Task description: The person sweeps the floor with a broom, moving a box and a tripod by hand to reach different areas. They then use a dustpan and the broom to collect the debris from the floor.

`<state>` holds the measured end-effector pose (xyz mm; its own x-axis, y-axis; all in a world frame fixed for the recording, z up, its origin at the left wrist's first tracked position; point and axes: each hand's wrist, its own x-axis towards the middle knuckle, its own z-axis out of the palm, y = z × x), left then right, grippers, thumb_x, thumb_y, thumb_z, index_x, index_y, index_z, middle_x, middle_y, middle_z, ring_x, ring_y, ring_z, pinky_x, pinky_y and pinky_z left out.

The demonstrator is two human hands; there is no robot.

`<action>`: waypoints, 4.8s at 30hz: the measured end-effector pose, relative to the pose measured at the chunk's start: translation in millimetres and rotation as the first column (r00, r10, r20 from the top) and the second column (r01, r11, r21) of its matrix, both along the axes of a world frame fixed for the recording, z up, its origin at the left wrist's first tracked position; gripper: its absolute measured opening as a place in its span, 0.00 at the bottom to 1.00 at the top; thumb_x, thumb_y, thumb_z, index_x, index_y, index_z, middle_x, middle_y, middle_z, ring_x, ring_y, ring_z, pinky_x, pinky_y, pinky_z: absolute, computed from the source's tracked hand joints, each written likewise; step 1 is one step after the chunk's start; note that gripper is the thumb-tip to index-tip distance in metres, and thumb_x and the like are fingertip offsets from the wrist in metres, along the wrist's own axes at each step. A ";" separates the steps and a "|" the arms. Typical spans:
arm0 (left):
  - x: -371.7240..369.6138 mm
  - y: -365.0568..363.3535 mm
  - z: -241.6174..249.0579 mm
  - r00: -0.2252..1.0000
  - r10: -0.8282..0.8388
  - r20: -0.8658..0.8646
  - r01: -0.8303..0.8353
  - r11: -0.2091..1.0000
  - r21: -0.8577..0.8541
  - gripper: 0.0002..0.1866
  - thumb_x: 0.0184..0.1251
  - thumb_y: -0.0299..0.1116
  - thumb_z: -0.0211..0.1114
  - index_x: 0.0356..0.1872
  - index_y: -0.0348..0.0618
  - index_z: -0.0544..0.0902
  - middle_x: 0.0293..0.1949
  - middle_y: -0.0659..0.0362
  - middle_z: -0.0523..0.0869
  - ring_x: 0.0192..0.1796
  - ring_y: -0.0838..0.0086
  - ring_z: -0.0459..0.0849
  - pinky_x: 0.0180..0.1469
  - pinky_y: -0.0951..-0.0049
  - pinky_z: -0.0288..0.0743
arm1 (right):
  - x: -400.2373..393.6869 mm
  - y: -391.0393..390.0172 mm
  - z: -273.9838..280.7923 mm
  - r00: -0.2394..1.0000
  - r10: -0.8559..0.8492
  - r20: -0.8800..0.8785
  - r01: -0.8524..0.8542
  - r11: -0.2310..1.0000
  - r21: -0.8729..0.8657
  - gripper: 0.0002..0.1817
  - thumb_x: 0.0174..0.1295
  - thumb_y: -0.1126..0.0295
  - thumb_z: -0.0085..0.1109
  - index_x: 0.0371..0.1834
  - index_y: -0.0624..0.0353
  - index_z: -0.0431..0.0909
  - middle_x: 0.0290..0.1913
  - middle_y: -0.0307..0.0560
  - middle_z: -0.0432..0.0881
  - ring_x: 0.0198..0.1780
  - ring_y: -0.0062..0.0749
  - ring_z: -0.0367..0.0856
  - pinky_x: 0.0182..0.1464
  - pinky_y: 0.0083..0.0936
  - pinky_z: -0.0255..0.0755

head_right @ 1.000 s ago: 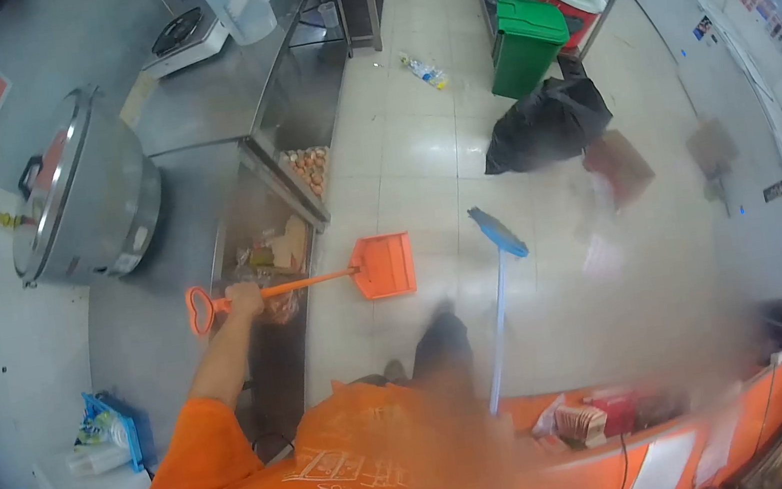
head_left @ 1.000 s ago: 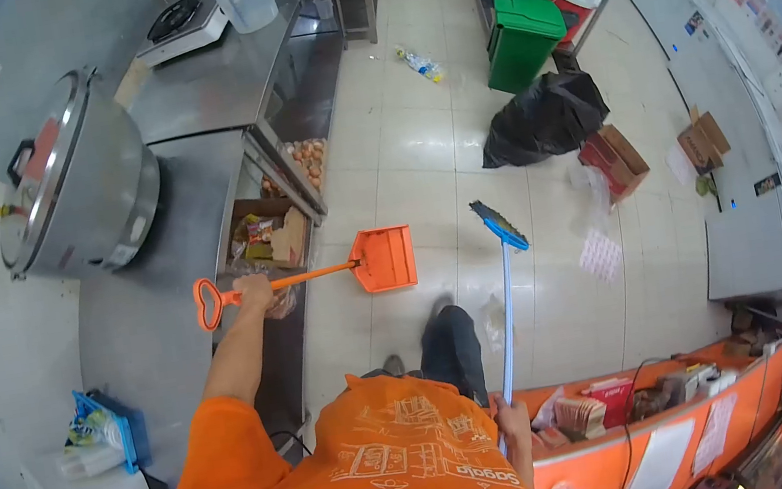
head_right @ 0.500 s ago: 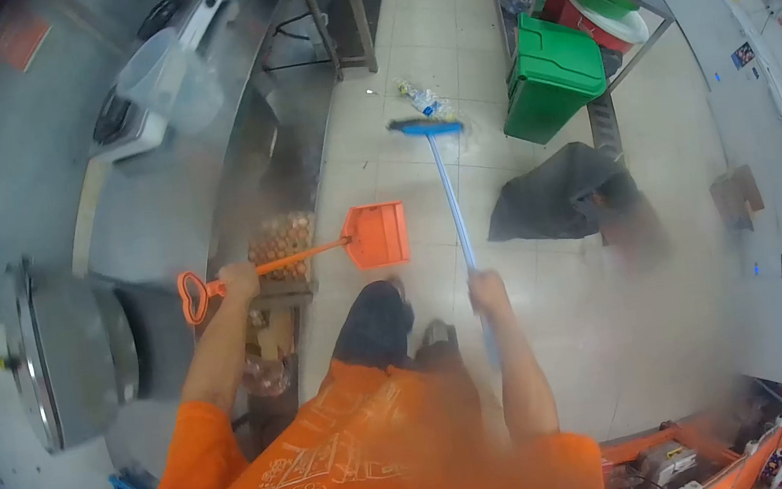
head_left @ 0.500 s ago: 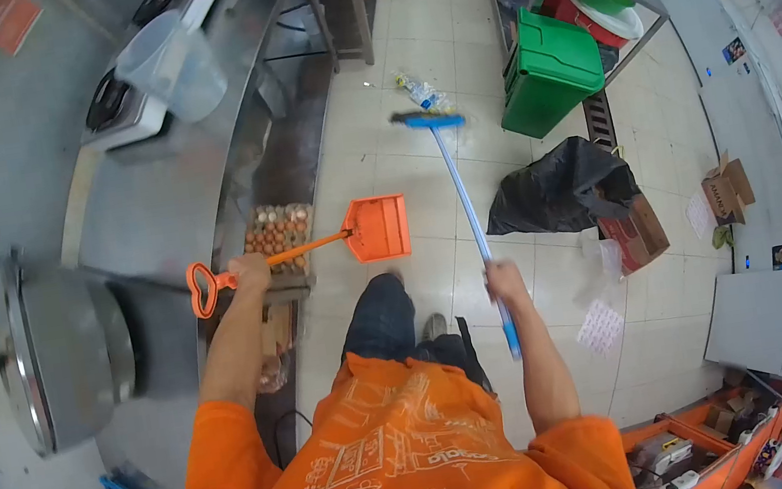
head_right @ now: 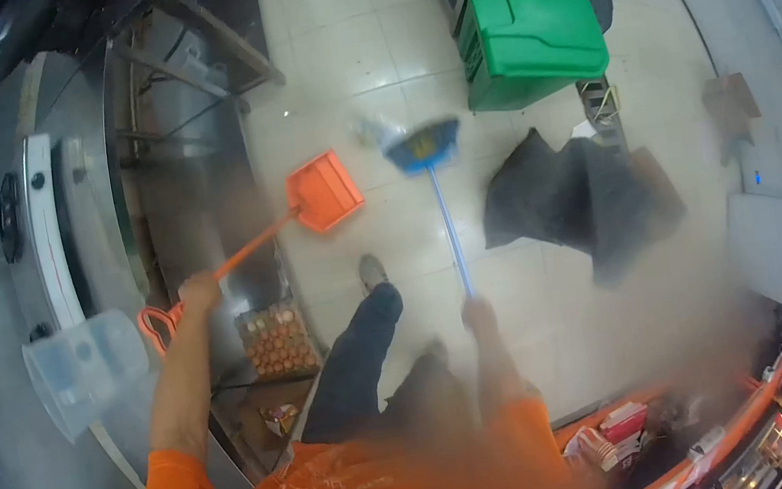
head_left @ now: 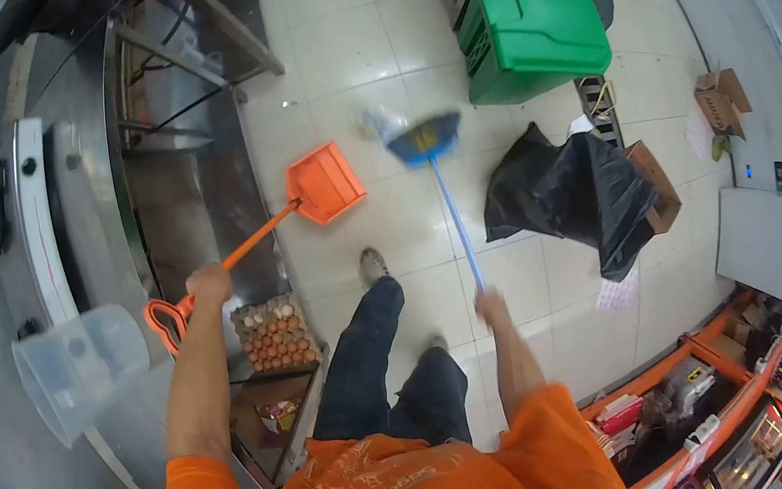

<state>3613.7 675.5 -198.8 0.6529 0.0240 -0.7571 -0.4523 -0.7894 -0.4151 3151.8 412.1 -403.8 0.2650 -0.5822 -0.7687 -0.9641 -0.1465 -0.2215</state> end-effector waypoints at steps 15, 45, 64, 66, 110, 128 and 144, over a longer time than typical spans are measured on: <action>56.9 -113.6 -78.1 0.990 0.054 0.132 -0.036 0.991 -0.132 0.12 0.57 0.33 0.55 0.41 0.44 0.80 0.41 0.54 0.82 0.45 0.63 0.81 0.42 0.64 0.76 | -96.2 83.9 229.6 0.700 -0.705 -0.112 0.699 0.646 0.307 0.13 0.54 0.67 0.46 0.20 0.64 0.75 0.14 0.48 0.73 0.15 0.30 0.72 0.14 0.28 0.64; -399.6 -269.0 1.6 -0.451 0.863 -0.227 -0.892 -0.443 0.087 0.16 0.53 0.29 0.54 0.45 0.43 0.79 0.42 0.51 0.81 0.46 0.59 0.80 0.45 0.63 0.75 | 567.4 -252.3 59.7 -0.223 0.920 0.323 -0.968 -0.248 0.038 0.08 0.45 0.74 0.48 0.15 0.67 0.74 0.13 0.53 0.73 0.15 0.36 0.75 0.16 0.32 0.69; -591.6 -417.3 -53.2 -0.838 0.486 -0.249 -0.539 -0.809 0.235 0.14 0.51 0.36 0.59 0.40 0.48 0.82 0.38 0.56 0.83 0.39 0.64 0.83 0.39 0.63 0.78 | 308.1 -31.4 235.3 -0.629 0.767 0.123 -0.593 -0.577 0.562 0.09 0.58 0.68 0.46 0.22 0.56 0.65 0.12 0.37 0.63 0.09 0.22 0.60 0.09 0.22 0.55; -595.7 -408.8 -66.2 -0.866 0.460 -0.196 -0.495 -0.844 0.207 0.15 0.50 0.40 0.62 0.40 0.50 0.82 0.38 0.59 0.84 0.39 0.65 0.83 0.36 0.61 0.79 | 288.0 14.6 307.1 -0.674 0.739 -0.007 -0.631 -0.571 0.526 0.03 0.51 0.74 0.46 0.23 0.60 0.67 0.13 0.39 0.64 0.10 0.24 0.62 0.10 0.23 0.58; -732.6 -265.0 0.9 -0.443 -0.847 -0.292 0.795 -0.222 -0.564 0.14 0.53 0.33 0.56 0.37 0.33 0.78 0.26 0.52 0.82 0.31 0.67 0.82 0.36 0.70 0.73 | -339.3 549.5 199.5 -0.840 0.542 -0.005 -0.461 -0.709 0.534 0.11 0.61 0.60 0.46 0.29 0.54 0.64 0.10 0.32 0.56 0.08 0.18 0.54 0.08 0.18 0.50; -733.5 -103.2 59.3 -0.512 -0.747 -0.425 0.773 -0.184 -0.607 0.13 0.57 0.31 0.57 0.43 0.39 0.76 0.31 0.51 0.82 0.37 0.69 0.81 0.39 0.72 0.72 | -368.8 590.9 106.4 -0.819 0.550 -0.163 -0.388 -0.321 0.864 0.07 0.59 0.66 0.48 0.27 0.55 0.65 0.12 0.35 0.60 0.10 0.21 0.60 0.11 0.20 0.55; -844.2 -32.8 23.1 -0.381 -0.773 -0.506 0.775 0.031 -0.631 0.13 0.61 0.33 0.52 0.43 0.38 0.75 0.32 0.53 0.82 0.33 0.70 0.81 0.38 0.72 0.73 | -308.5 587.9 70.7 -0.765 -0.630 -0.131 0.634 -0.773 0.016 0.17 0.57 0.64 0.47 0.37 0.71 0.73 0.34 0.66 0.78 0.38 0.55 0.77 0.47 0.45 0.67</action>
<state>2769.5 642.7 -175.7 -0.6113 -0.0250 -0.7910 -0.6488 0.5882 0.4828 2843.3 1000.0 -333.2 -0.4860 0.3376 -0.8062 0.6699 0.7363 -0.0955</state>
